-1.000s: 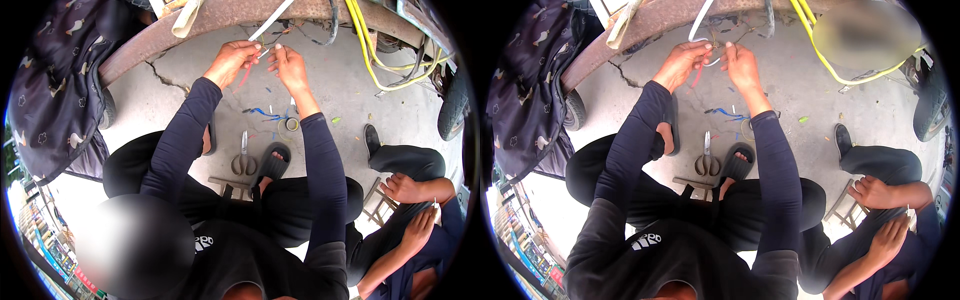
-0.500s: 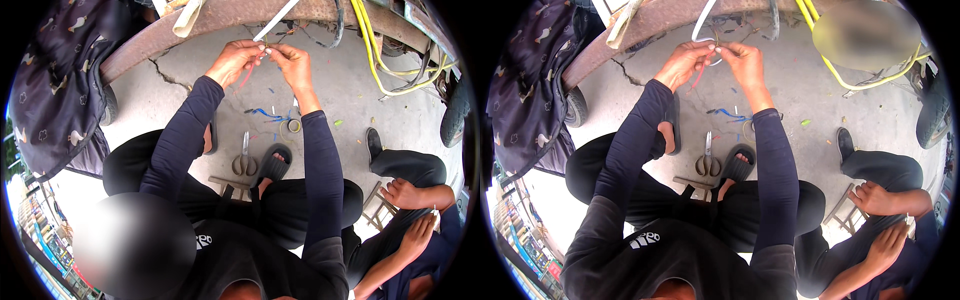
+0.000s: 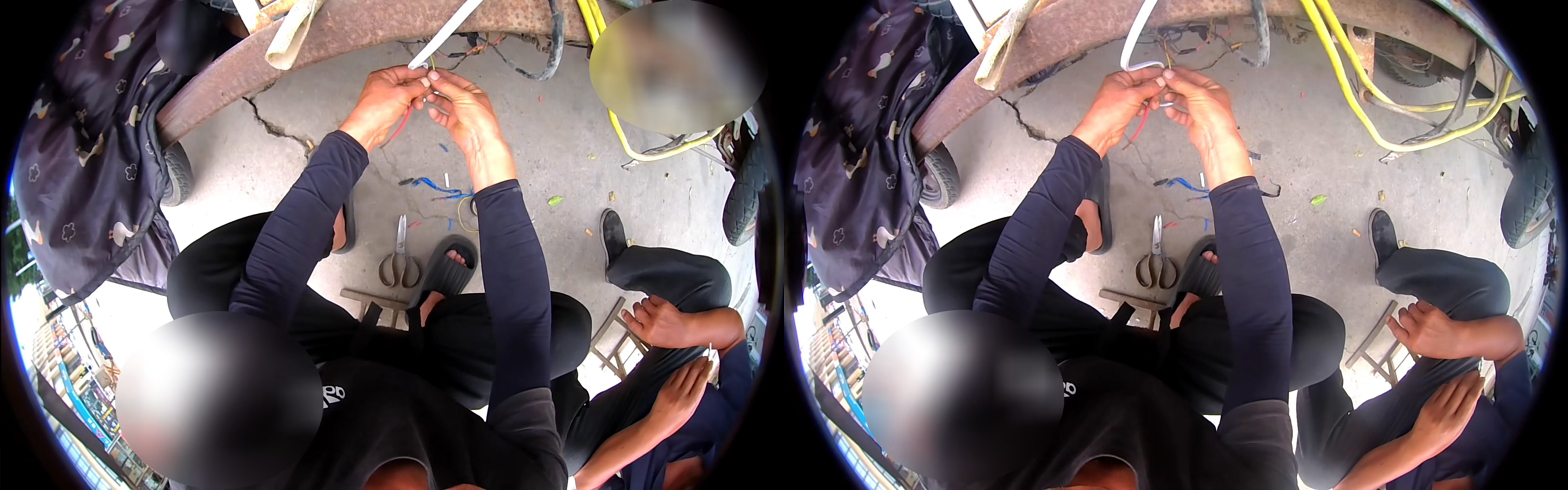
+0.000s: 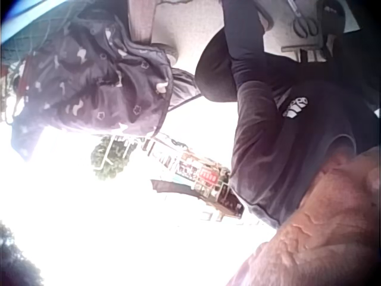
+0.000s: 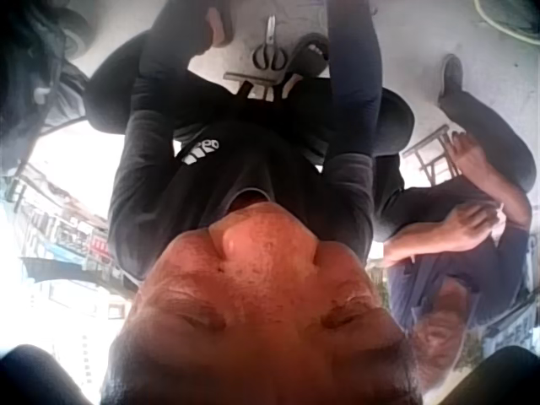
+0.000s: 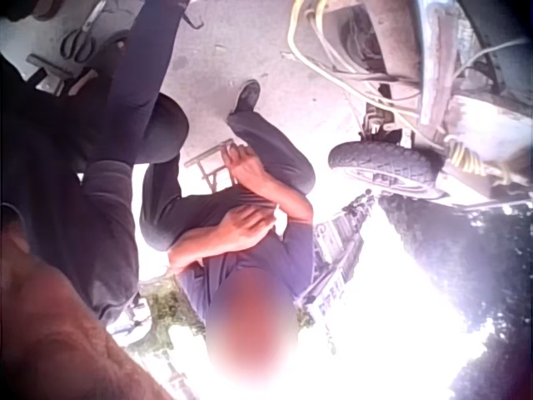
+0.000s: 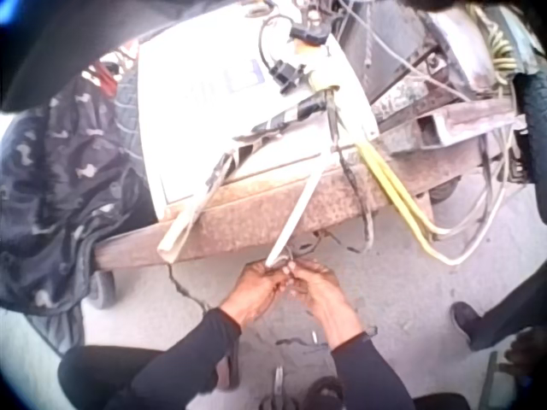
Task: The person squats on the ground and repairs electrical wires on a vehicle. They strip the insulation from the wire ends using pliers, twist the exposed strands together, and wrap the connections with electrical tape.
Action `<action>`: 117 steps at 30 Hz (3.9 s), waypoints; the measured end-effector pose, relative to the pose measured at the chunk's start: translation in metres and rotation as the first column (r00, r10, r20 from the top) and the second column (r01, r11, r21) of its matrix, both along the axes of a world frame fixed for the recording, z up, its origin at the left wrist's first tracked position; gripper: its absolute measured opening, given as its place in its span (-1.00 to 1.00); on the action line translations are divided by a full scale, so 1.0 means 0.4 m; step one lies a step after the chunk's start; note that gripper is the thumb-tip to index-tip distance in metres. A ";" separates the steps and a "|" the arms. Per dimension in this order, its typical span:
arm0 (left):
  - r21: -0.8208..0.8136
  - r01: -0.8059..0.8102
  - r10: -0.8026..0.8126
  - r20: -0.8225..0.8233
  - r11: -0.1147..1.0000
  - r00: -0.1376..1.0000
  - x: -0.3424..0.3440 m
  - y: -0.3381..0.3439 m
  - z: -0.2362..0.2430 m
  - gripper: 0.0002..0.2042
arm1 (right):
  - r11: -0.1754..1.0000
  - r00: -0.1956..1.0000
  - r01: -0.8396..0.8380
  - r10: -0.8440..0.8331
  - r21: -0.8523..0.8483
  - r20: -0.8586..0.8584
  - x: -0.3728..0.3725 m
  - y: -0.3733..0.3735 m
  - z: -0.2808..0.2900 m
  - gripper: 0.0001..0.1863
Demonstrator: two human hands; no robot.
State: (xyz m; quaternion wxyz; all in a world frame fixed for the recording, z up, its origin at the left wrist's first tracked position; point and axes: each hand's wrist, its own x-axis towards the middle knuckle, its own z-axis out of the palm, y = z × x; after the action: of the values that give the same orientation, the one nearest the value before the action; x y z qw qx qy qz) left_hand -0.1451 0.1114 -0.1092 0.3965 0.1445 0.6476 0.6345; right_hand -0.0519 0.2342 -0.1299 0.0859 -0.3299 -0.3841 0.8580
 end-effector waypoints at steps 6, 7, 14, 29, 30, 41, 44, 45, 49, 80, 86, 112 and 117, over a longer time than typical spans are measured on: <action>0.001 -0.082 0.082 0.017 0.997 0.996 0.012 0.003 -0.026 -0.68 | 0.992 0.992 0.112 -0.115 0.058 0.053 -0.025 -0.045 -0.004 -0.76; -0.006 -0.107 0.107 0.031 0.994 0.994 0.020 0.008 -0.031 -0.69 | 0.988 0.989 0.127 -0.133 0.085 0.071 -0.029 -0.053 -0.006 -0.77; 0.051 -0.218 0.211 0.112 0.975 0.971 0.091 0.033 -0.039 -0.73 | 0.949 0.974 0.202 -0.220 0.242 0.051 -0.029 -0.045 -0.020 -0.84; 0.033 -0.158 0.158 -0.014 0.987 0.987 0.086 0.037 -0.066 -0.02 | 0.903 0.987 0.041 -0.102 0.427 0.121 -0.051 0.008 -0.034 -0.83; 0.030 -0.149 0.150 -0.050 0.988 0.987 0.086 0.039 -0.076 -0.02 | 0.878 0.982 0.059 -0.137 0.474 0.133 -0.050 0.003 -0.044 -0.82; -0.136 -0.082 0.017 -0.426 0.987 0.905 0.064 0.017 -0.107 -0.18 | 0.886 0.973 -0.008 -0.100 0.463 0.207 -0.080 -0.014 -0.069 -0.78; -0.101 -0.172 0.117 -0.407 0.980 0.906 0.068 0.022 -0.126 -0.23 | 0.876 0.978 -0.039 -0.064 0.480 0.197 -0.071 -0.021 -0.098 -0.69; -0.085 -0.148 0.106 -0.374 0.985 0.921 0.069 0.030 -0.138 -0.24 | 0.864 0.981 -0.050 -0.052 0.502 0.187 -0.065 -0.013 -0.114 -0.64; -0.079 -0.017 -0.002 -0.245 0.997 0.970 0.067 0.018 -0.119 -0.07 | 0.705 0.950 0.128 -0.288 0.697 0.117 0.056 -0.007 -0.173 -0.45; -0.598 0.123 -0.424 -0.395 0.792 0.815 0.340 -0.162 -0.037 -0.44 | 0.928 0.897 -0.192 0.033 0.320 0.441 0.337 -0.173 -0.042 -0.54; 0.075 0.176 -0.182 0.077 0.982 0.980 0.245 -0.282 0.252 -0.55 | 0.927 0.998 0.029 -0.009 0.373 -0.056 0.281 -0.265 0.267 -0.62; 0.264 0.249 -0.199 -0.200 0.932 0.959 0.192 -0.346 0.405 -0.74 | 0.975 0.981 -0.061 0.098 0.215 -0.166 0.231 -0.283 0.448 -0.73; 0.235 0.235 -0.194 -0.183 0.943 0.964 0.195 -0.348 0.401 -0.77 | 0.812 0.993 -0.085 0.118 0.577 -0.020 0.209 -0.282 0.430 -0.68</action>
State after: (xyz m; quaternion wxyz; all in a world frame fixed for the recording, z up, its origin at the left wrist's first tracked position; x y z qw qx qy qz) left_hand -0.0673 -0.0278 0.0511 0.3892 0.3136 0.5703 0.6518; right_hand 0.0315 0.1212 0.0420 0.1460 -0.2438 -0.6395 0.7143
